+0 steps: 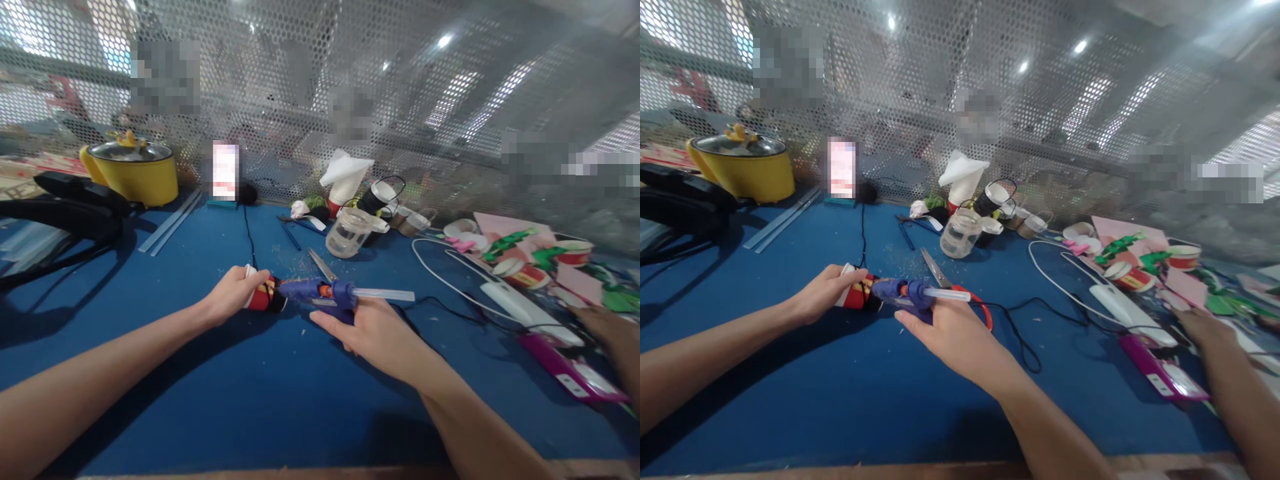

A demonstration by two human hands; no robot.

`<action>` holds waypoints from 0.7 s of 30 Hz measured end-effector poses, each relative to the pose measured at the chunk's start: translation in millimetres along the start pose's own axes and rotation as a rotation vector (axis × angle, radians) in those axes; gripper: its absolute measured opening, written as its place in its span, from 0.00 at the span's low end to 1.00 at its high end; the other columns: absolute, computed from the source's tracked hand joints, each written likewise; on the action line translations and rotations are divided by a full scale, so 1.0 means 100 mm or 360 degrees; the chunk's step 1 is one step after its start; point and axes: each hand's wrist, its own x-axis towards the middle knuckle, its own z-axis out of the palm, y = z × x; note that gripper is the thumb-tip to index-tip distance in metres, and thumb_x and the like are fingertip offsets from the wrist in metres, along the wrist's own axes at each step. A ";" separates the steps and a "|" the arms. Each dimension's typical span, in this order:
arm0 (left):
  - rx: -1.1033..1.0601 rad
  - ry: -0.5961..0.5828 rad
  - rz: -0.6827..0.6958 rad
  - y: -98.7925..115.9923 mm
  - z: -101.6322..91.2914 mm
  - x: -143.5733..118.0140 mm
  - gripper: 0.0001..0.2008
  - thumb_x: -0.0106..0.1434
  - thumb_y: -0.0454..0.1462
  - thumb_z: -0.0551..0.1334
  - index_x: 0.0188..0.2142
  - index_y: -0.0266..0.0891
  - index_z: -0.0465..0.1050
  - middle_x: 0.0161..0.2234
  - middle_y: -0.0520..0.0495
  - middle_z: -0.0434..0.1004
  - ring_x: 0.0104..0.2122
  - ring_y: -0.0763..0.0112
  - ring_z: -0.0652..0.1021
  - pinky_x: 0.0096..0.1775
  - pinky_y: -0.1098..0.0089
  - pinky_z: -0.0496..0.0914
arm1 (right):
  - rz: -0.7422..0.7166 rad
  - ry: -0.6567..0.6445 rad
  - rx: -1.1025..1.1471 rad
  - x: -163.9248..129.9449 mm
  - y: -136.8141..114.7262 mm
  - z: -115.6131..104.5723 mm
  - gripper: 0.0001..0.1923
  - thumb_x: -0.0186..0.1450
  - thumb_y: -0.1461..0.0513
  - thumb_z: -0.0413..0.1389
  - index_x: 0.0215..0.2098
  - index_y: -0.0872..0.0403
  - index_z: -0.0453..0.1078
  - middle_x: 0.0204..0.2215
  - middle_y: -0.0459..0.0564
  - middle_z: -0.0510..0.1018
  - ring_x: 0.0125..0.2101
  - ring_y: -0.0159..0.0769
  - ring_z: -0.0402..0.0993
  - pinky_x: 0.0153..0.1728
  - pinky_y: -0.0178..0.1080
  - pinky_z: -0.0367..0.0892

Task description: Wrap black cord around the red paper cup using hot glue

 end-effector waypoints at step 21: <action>0.0343 0.0028 0.0227 -0.05 0.00 -0.01 0.18 0.53 0.48 0.49 0.16 0.38 0.54 0.14 0.57 0.49 0.16 0.78 0.54 0.19 0.74 0.50 | 0.0074 -0.0033 0.0317 0.13 0.06 0.01 0.21 0.57 0.53 0.48 0.10 0.54 0.57 0.07 0.43 0.63 0.09 0.27 0.61 0.14 0.30 0.61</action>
